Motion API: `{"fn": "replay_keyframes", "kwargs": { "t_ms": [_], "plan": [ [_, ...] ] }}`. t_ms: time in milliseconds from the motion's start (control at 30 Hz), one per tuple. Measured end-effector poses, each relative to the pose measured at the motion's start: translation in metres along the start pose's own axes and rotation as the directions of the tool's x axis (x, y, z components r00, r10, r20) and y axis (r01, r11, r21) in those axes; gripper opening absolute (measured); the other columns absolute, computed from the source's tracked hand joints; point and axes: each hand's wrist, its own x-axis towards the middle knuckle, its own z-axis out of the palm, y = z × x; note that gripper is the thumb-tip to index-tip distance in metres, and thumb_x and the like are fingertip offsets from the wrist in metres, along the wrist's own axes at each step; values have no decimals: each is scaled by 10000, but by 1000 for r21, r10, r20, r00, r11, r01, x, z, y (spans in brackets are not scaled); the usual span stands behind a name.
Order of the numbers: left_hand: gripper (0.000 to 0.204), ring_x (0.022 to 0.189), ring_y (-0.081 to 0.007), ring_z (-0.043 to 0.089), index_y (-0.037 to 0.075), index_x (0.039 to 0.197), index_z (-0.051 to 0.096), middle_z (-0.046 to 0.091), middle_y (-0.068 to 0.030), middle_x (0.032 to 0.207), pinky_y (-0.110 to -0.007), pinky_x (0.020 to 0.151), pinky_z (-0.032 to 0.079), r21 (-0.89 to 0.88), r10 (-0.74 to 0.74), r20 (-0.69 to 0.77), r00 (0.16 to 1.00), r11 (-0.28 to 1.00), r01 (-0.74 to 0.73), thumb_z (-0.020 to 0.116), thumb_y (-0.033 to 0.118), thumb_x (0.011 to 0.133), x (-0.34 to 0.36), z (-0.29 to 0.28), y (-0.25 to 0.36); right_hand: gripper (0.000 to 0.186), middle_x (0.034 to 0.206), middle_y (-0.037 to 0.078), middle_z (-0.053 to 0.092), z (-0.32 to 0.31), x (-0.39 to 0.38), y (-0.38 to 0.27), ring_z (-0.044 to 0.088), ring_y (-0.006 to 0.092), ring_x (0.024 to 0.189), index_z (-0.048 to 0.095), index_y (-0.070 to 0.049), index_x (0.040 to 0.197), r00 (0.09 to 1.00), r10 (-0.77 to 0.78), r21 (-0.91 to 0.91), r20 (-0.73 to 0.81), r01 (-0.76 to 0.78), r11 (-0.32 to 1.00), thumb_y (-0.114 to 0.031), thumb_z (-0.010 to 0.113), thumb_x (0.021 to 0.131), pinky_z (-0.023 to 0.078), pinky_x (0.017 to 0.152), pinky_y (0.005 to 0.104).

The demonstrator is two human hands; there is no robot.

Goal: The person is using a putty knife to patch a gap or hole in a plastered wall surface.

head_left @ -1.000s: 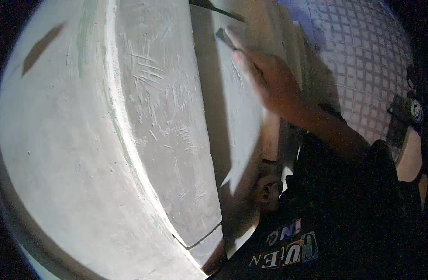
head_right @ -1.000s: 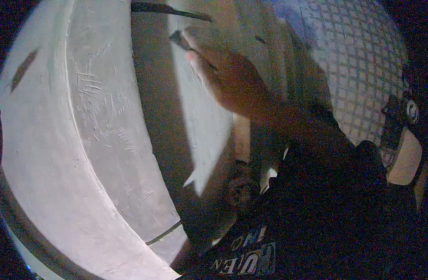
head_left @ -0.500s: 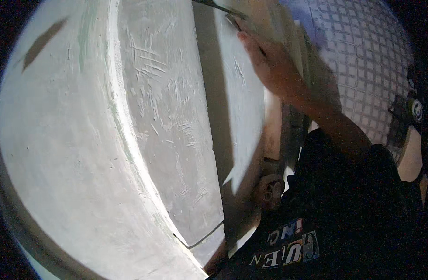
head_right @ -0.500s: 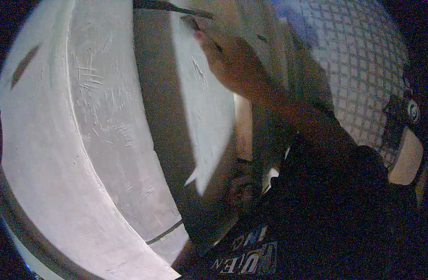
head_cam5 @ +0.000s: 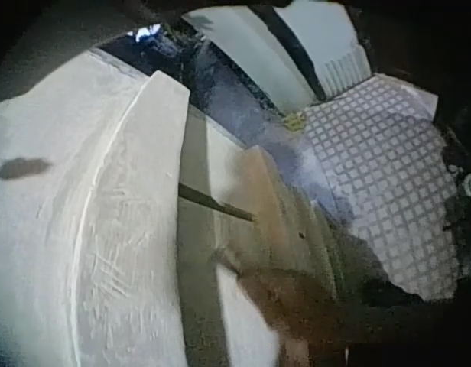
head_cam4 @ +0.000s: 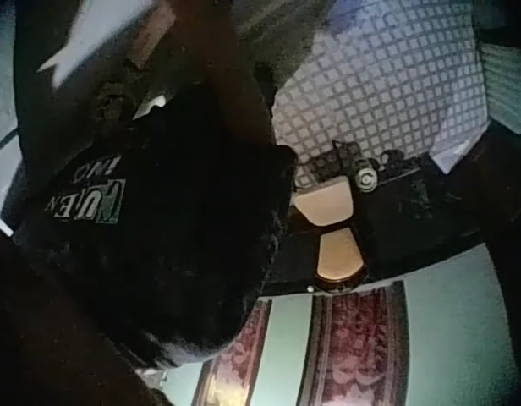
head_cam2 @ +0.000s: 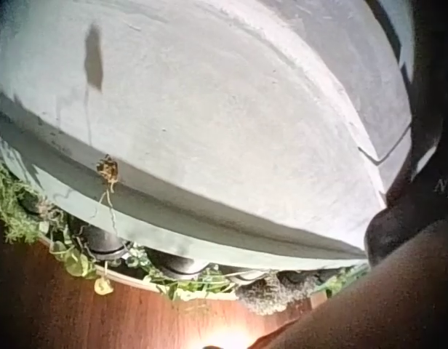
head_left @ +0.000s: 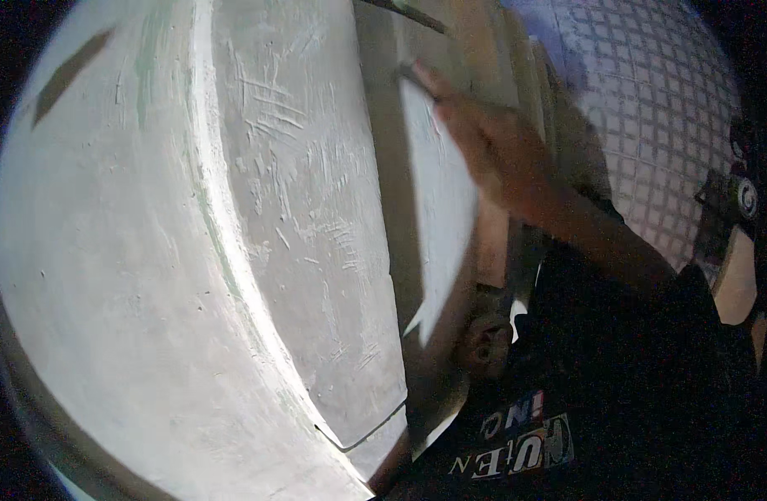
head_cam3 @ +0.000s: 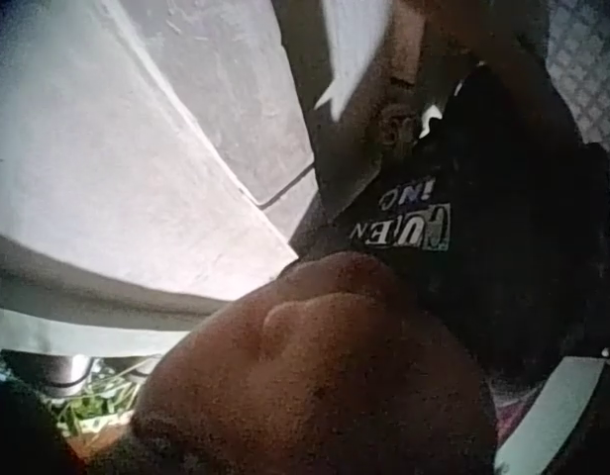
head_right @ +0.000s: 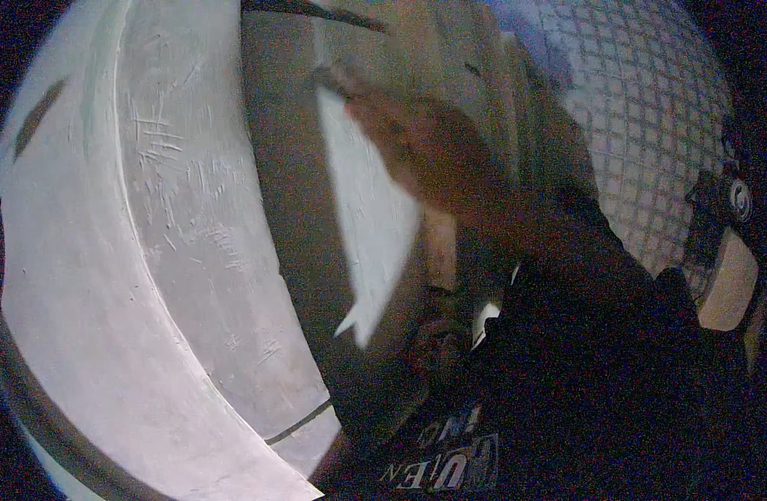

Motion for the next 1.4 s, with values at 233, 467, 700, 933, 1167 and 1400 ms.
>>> {"fn": "replay_keyframes", "kwargs": {
  "t_ms": [233,467,700,933,1167,1400],
  "plan": [
    [125,657,-148,592,6,996,682,662,-78,781,-279,614,478,8,-1,-23,1000,1000,1,624,87,922,10,3,8,412,982,246,704,25,-41,-6,707,367,853,595,-69,1322,955,-265,61,-135,275,960,-348,526,1027,554,786,435],
    [123,672,-151,593,11,998,682,659,-77,791,-284,629,479,62,6,-67,998,998,-1,624,89,922,13,-5,19,422,1099,234,694,13,-41,-28,692,400,956,577,-132,1385,972,90,88,217,-112,990,-332,555,1014,533,909,445],
    [122,687,-153,594,15,1000,682,657,-76,800,-288,644,480,91,-5,-91,996,996,13,625,90,922,18,3,27,455,1036,223,702,12,-26,-2,696,366,943,552,-150,1420,995,95,9,13,-96,995,-332,568,1003,508,978,435],
    [120,702,-155,595,20,1001,682,655,-75,809,-292,659,481,118,-17,-129,991,993,32,626,91,922,19,10,34,493,984,228,713,29,-40,20,727,335,827,459,-175,1487,850,-488,-40,-199,490,871,-355,493,1029,574,769,447],
    [119,717,-158,596,24,1003,682,653,-74,819,-297,673,482,136,-30,-164,986,989,53,626,92,922,21,16,40,490,1168,214,695,36,-68,30,718,308,937,441,-137,1492,930,-365,-23,36,366,930,-309,486,1036,572,861,419],
    [118,732,-160,597,29,1004,682,651,-73,828,-301,688,483,177,-30,-229,973,981,72,627,93,922,19,17,48,385,908,201,666,0,-83,9,679,308,770,479,-41,1385,904,-236,-143,356,302,943,-194,470,1032,552,699,425]
  ]
}}
